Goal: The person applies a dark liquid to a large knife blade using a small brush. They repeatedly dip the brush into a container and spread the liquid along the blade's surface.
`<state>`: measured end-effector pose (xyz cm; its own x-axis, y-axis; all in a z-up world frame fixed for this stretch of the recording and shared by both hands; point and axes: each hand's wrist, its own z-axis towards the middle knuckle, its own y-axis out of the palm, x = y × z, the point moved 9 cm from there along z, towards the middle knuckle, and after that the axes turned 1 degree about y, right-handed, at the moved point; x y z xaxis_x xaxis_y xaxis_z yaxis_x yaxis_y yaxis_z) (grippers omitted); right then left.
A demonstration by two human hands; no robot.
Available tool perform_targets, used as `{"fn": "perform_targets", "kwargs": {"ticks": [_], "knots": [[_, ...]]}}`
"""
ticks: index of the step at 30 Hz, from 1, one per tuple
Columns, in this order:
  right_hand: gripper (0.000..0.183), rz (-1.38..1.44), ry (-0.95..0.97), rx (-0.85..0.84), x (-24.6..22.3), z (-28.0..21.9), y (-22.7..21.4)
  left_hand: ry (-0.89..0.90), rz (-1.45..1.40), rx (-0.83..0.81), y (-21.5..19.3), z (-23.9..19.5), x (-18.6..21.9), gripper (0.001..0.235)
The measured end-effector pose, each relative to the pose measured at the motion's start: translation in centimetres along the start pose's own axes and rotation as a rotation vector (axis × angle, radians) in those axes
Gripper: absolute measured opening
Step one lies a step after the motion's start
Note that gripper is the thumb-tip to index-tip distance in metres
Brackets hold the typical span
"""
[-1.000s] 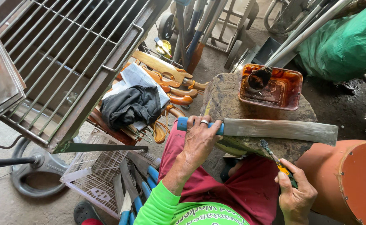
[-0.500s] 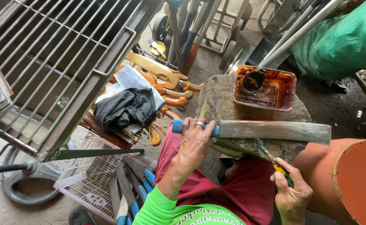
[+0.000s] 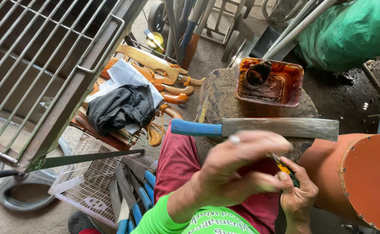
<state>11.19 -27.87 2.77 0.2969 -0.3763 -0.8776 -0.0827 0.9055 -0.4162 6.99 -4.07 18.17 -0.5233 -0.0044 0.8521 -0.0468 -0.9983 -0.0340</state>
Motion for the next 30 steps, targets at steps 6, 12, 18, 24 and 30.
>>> {"fn": "perform_targets", "kwargs": {"ticks": [6, 12, 18, 24, 30], "knots": [[0.028, 0.158, 0.063, 0.020, 1.0, 0.1, 0.2, -0.141, 0.270, 0.551, -4.1, -4.5, -5.0, 0.051], [0.029, 0.096, 0.029, -0.045, -0.6, 1.0, 1.8, -0.300, 1.192, 0.199, -4.3, -7.0, -10.7, 0.064], [0.028, 0.018, -0.054, -0.132, -2.3, 2.5, 4.5, -0.335, 1.232, 0.090, -4.5, -7.3, -13.2, 0.055], [0.028, -0.002, -0.076, -0.201, -3.0, 4.9, 7.8, -0.311, 1.207, 0.042, -5.4, -6.9, -13.6, 0.051], [0.029, 0.006, -0.099, -0.313, -3.7, 3.1, 8.7, -0.301, 1.199, 0.048, -5.4, -7.1, -13.8, 0.051]]}}
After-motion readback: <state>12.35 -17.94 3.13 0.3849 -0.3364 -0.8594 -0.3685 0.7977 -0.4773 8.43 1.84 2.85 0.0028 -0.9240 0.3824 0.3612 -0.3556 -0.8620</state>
